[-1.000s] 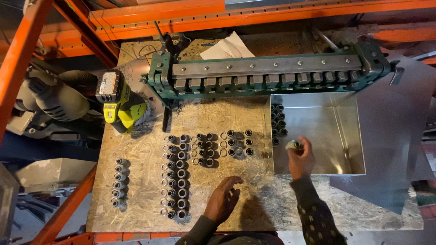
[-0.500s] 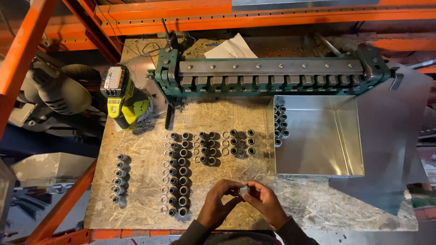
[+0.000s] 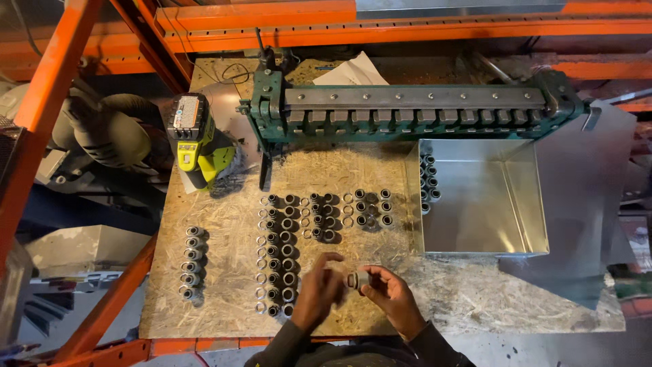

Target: The person picks up small cylindrical metal parts from a workbench, fits them together by hand, and places the assembled units into a metal bin. The process is repeated continuously throughout the clip.

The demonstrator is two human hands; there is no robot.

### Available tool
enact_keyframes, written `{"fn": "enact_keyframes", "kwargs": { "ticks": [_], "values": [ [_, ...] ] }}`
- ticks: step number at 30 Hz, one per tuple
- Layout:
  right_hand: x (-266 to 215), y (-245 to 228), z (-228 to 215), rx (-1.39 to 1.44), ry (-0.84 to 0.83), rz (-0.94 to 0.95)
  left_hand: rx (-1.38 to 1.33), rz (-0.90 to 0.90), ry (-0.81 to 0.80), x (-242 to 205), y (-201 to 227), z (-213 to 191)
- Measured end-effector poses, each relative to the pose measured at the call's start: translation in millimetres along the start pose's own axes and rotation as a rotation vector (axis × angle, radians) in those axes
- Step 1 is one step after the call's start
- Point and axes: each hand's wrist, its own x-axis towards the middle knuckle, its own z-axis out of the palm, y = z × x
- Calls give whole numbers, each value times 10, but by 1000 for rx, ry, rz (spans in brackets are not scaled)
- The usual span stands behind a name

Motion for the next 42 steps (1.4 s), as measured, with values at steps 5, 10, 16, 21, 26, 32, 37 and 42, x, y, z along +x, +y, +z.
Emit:
{"fn": "enact_keyframes", "kwargs": {
  "ticks": [5, 10, 16, 21, 26, 32, 37, 42],
  "values": [
    [-131, -146, 224, 43, 67, 75, 12, -33, -120, -29, -24, -95],
    [-295, -240, 385, -8, 52, 97, -16, -249, -36, -57, 125, -211],
    [-320, -179, 421, 88, 88, 88, 109, 7, -90, -174, -166, -101],
    [-272, -101, 459, 153, 91, 66, 138, -14, -123, -208, 234, -167],
    [-372, -177, 523, 135, 83, 150, 187, -70, -40, -116, -186, -214],
    [-332, -84, 411, 186, 85, 181, 194, 274, -187, -167, 34, -168],
    [-211, -6, 403, 274, 100, 107, 128, 78, -135, -101, -112, -77],
    [-246, -175, 310, 188, 74, 132, 196, 4, -69, -136, -25, -50]
  ]
}}
